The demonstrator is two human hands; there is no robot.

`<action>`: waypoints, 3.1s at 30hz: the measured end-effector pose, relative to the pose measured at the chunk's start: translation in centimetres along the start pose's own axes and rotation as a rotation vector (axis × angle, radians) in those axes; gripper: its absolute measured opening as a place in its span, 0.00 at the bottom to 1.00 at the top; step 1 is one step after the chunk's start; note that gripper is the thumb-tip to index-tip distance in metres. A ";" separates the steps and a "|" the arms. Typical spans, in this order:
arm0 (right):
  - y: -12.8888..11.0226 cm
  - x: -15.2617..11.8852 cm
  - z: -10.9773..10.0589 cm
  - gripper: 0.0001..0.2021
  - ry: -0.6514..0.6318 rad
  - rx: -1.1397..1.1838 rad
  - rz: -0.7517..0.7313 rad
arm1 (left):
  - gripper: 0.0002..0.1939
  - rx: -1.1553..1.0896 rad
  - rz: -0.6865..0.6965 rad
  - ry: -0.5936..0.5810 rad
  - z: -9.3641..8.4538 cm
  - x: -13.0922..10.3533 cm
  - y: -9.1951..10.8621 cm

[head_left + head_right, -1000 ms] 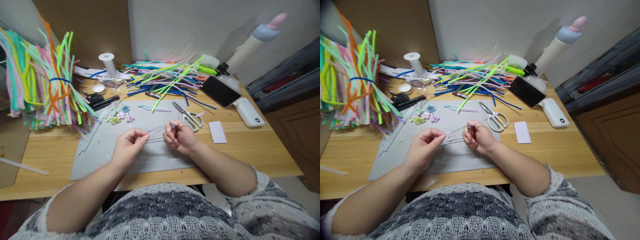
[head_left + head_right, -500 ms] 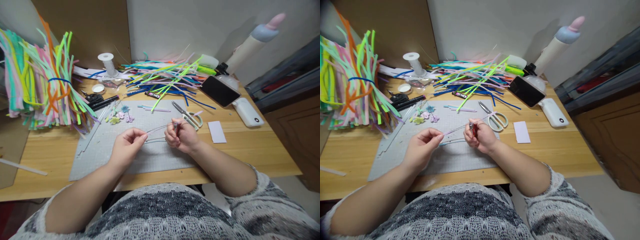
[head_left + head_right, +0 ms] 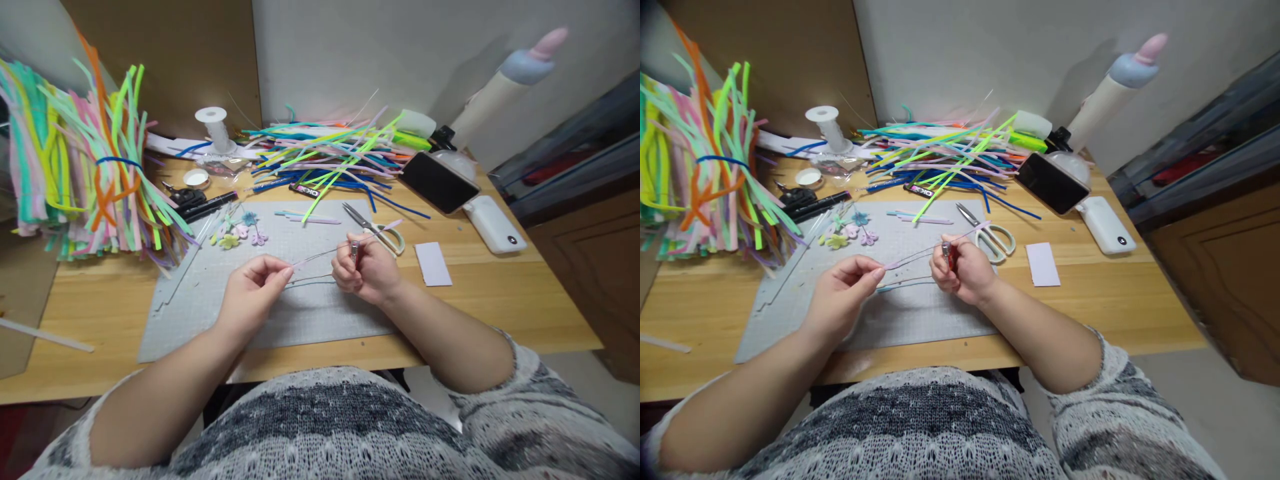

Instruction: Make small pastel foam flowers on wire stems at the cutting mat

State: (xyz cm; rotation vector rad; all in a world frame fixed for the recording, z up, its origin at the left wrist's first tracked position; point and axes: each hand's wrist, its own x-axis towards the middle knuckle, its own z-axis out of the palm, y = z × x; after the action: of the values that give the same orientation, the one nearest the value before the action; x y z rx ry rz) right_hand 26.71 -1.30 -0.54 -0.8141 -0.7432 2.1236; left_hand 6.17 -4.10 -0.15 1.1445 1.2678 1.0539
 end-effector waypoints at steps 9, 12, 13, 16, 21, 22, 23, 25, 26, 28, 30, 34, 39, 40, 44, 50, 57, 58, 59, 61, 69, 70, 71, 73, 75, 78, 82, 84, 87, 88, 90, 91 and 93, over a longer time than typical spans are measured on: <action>-0.4 -0.1 0.0 0.24 0.034 -0.011 -0.015 | 0.10 0.014 0.025 0.004 -0.1 0.1 -0.1; -0.6 -0.1 -0.2 0.25 0.021 -0.007 -0.022 | 0.10 0.015 0.032 0.003 -0.2 0.1 -0.1; -0.6 -0.1 -0.2 0.25 0.019 -0.003 -0.024 | 0.09 0.016 0.032 0.002 -0.2 0.1 -0.1; -0.8 -0.2 -0.2 0.26 0.022 0.014 -0.024 | 0.09 0.021 0.034 0.004 -0.3 0.1 -0.2; -0.9 -0.3 -0.1 0.28 0.042 0.025 -0.036 | 0.09 0.025 0.036 0.009 -0.3 0.2 -0.1; -0.9 -0.3 -0.1 0.29 0.043 0.025 -0.040 | 0.09 0.026 0.035 0.011 -0.3 0.1 -0.1; -1.0 -0.3 -0.1 0.29 0.042 0.026 -0.043 | 0.09 0.026 0.035 0.013 -0.3 0.1 -0.1; -1.0 -0.2 -0.1 0.30 0.039 0.025 -0.042 | 0.10 0.023 0.037 0.018 -0.3 0.1 0.0; -1.0 -0.2 -0.1 0.30 0.038 0.022 -0.040 | 0.10 0.020 0.037 0.019 -0.3 0.1 0.0; -0.9 -0.2 -0.2 0.30 0.038 0.019 -0.042 | 0.10 0.015 0.036 0.021 -0.3 0.1 0.0; -0.9 -0.1 -0.3 0.29 0.035 0.020 -0.042 | 0.10 0.011 0.033 0.023 -0.3 0.1 0.0; -0.9 -0.1 -0.6 0.27 0.022 0.031 -0.034 | 0.09 0.010 0.035 0.019 -0.3 0.1 0.0; -1.0 0.0 -0.6 0.26 0.015 0.033 -0.035 | 0.09 0.019 0.031 0.013 -0.3 0.1 -0.1; -1.0 0.0 -0.6 0.25 0.014 0.035 -0.037 | 0.09 0.020 0.032 0.012 -0.3 0.1 -0.1; -1.1 -0.1 -0.6 0.25 0.008 0.043 -0.043 | 0.09 0.009 0.040 0.011 -0.3 0.1 -0.1; -1.1 -0.1 -0.9 0.24 -0.012 0.030 -0.062 | 0.08 0.006 0.033 0.010 -0.4 0.2 -0.2; -1.3 -0.3 -0.9 0.24 -0.017 0.018 -0.073 | 0.09 -0.001 0.030 0.020 -0.4 0.3 -0.3; -1.3 -0.3 -0.8 0.24 -0.015 0.019 -0.073 | 0.09 -0.002 0.029 0.025 -0.4 0.3 -0.3; -1.4 -0.3 -0.8 0.25 -0.012 0.021 -0.071 | 0.09 -0.002 0.029 0.028 -0.4 0.3 -0.3; -1.5 -0.3 -0.7 0.26 -0.004 0.026 -0.067 | 0.09 -0.003 0.031 0.031 -0.4 0.3 -0.2; -1.8 -0.3 -0.5 0.31 0.021 0.035 -0.063 | 0.08 -0.007 0.043 0.031 -0.5 0.3 -0.2; -1.8 -0.3 -0.5 0.31 0.022 0.033 -0.065 | 0.07 -0.009 0.044 0.030 -0.5 0.3 -0.2; -1.7 -0.3 -0.4 0.32 0.023 0.029 -0.067 | 0.08 -0.010 0.045 0.030 -0.5 0.3 -0.2; -1.7 -0.3 -0.3 0.33 0.029 0.016 -0.076 | 0.08 -0.006 0.047 0.029 -0.5 0.3 -0.3; -1.6 -0.3 -0.1 0.33 0.034 0.000 -0.077 | 0.08 0.001 0.047 0.033 -0.5 0.4 -0.3; -1.4 -0.4 -0.1 0.34 0.026 -0.008 -0.066 | 0.08 0.009 0.047 0.039 -0.5 0.3 -0.3; -1.3 -0.4 -0.1 0.35 0.020 -0.004 -0.055 | 0.08 0.005 0.050 0.040 -0.6 0.2 -0.3; -1.2 -0.3 0.0 0.34 0.044 -0.005 -0.048 | 0.08 -0.006 0.056 0.059 -0.6 0.2 -0.2; -1.0 0.0 0.3 0.32 0.149 0.007 -0.054 | 0.08 -0.028 0.061 0.128 -0.7 0.5 -0.3; -0.9 0.1 0.3 0.31 0.198 0.017 -0.070 | 0.09 -0.029 0.059 0.151 -0.7 0.6 -0.4; -0.9 0.3 0.2 0.28 0.312 0.045 -0.138 | 0.09 -0.010 0.051 0.182 -0.7 1.0 -0.6; -0.9 0.4 0.0 0.27 0.379 0.063 -0.193 | 0.09 0.014 0.052 0.190 -0.7 1.2 -0.7; -1.0 0.5 -0.5 0.23 0.524 0.101 -0.338 | 0.10 0.088 0.068 0.198 -0.9 1.8 -0.9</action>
State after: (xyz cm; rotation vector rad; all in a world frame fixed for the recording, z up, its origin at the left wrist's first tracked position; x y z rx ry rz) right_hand 27.28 -0.23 -0.31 -1.0479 -0.4503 1.5390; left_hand 5.36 -2.46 -1.29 1.1791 1.4512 1.1948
